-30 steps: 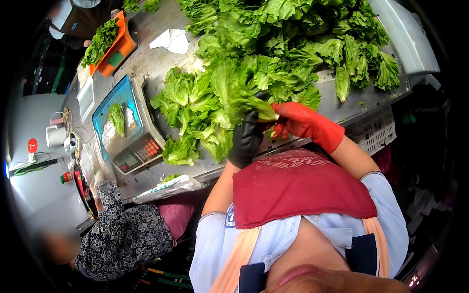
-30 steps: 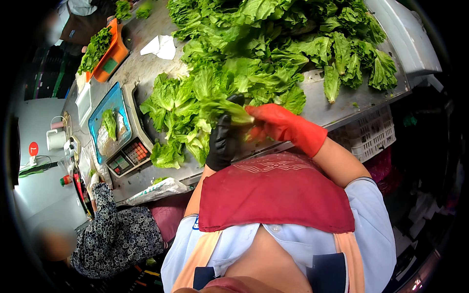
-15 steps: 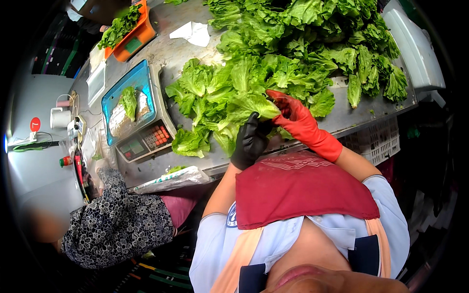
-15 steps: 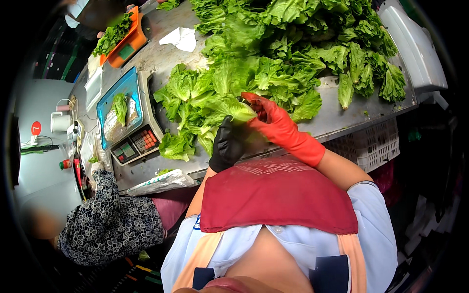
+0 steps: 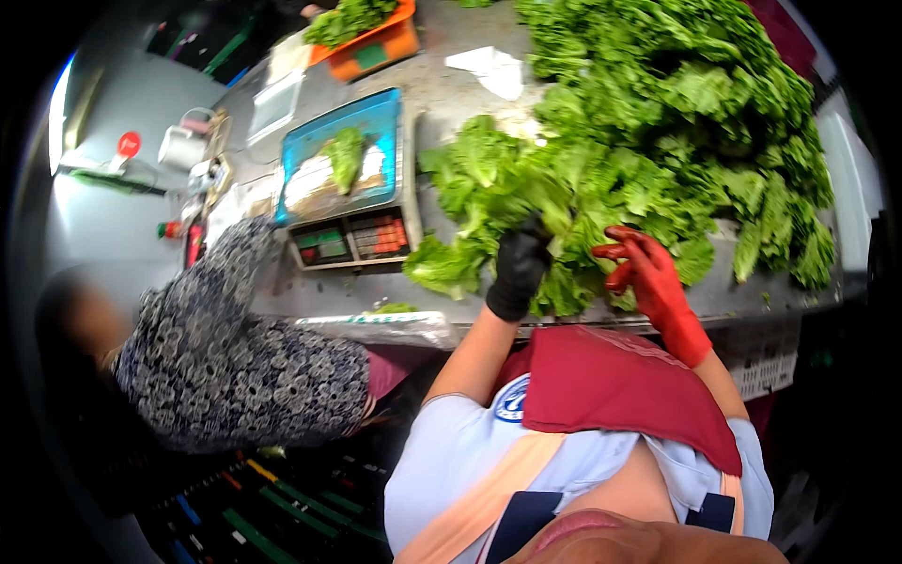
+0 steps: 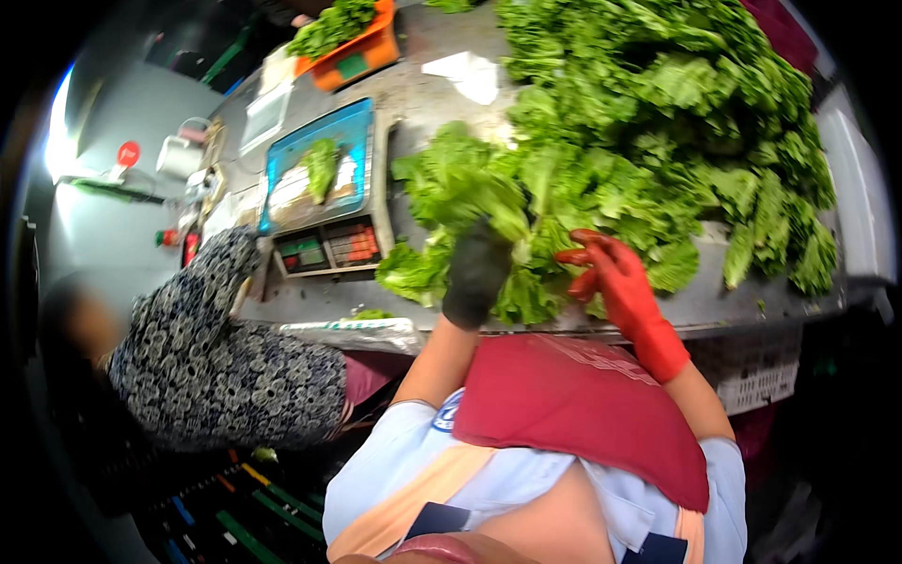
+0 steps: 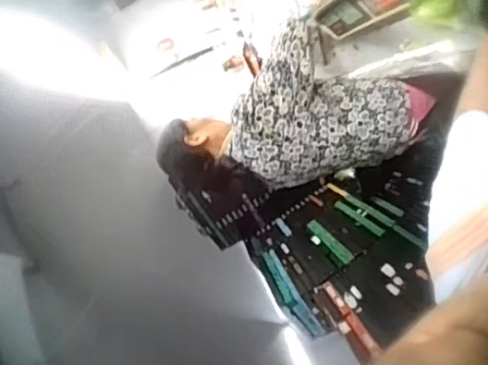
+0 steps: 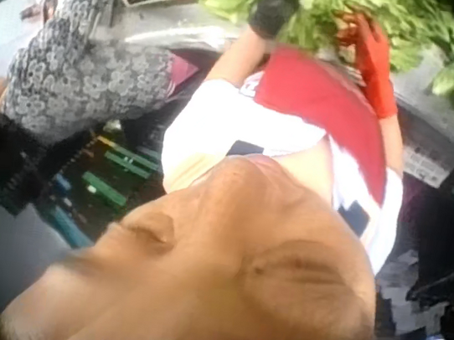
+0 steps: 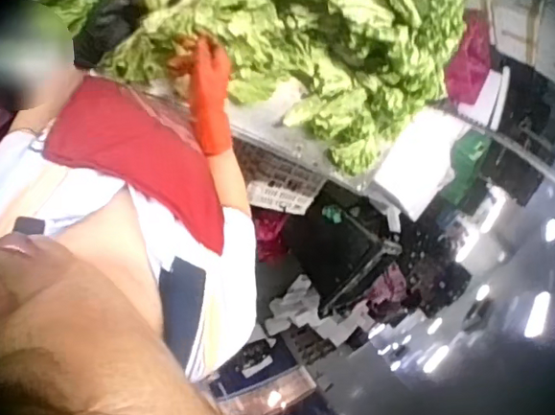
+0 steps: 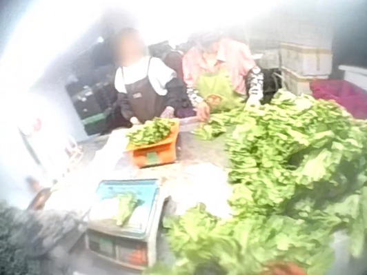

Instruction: The person sorts and trims lettuce leaves at a market stall, removing damaged leaves and placing trimmed lettuce into a pink basket. The person handles lettuce heads one at a time, occasionally transferring leaves to a scale and bag.

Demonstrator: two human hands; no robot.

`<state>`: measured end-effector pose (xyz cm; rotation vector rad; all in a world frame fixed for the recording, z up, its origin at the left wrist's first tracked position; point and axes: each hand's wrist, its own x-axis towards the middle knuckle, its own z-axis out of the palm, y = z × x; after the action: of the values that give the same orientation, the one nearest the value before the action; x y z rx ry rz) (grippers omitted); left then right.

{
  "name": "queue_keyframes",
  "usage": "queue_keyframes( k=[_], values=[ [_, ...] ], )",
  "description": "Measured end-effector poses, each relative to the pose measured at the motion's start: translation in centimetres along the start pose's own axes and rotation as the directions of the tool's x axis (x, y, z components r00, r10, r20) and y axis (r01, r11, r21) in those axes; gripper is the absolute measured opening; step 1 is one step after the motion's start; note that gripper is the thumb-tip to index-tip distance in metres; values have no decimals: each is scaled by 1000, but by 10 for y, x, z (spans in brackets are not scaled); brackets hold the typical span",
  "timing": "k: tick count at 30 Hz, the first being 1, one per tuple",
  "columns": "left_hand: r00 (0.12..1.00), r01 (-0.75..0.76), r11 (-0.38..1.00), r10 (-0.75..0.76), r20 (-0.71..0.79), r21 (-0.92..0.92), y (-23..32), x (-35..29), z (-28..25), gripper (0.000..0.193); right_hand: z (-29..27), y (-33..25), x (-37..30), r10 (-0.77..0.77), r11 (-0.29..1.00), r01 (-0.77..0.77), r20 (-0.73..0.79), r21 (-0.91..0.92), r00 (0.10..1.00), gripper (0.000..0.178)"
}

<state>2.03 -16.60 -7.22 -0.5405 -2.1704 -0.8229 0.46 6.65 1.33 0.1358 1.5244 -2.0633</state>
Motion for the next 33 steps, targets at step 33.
queue_keyframes(
  k=[33],
  values=[
    [682, -352, 915, 104, 724, 200, -40, 51, 39, 20, -9, 47, 97, -213, 667, 63, -109, -743, 971, 84]
  ],
)
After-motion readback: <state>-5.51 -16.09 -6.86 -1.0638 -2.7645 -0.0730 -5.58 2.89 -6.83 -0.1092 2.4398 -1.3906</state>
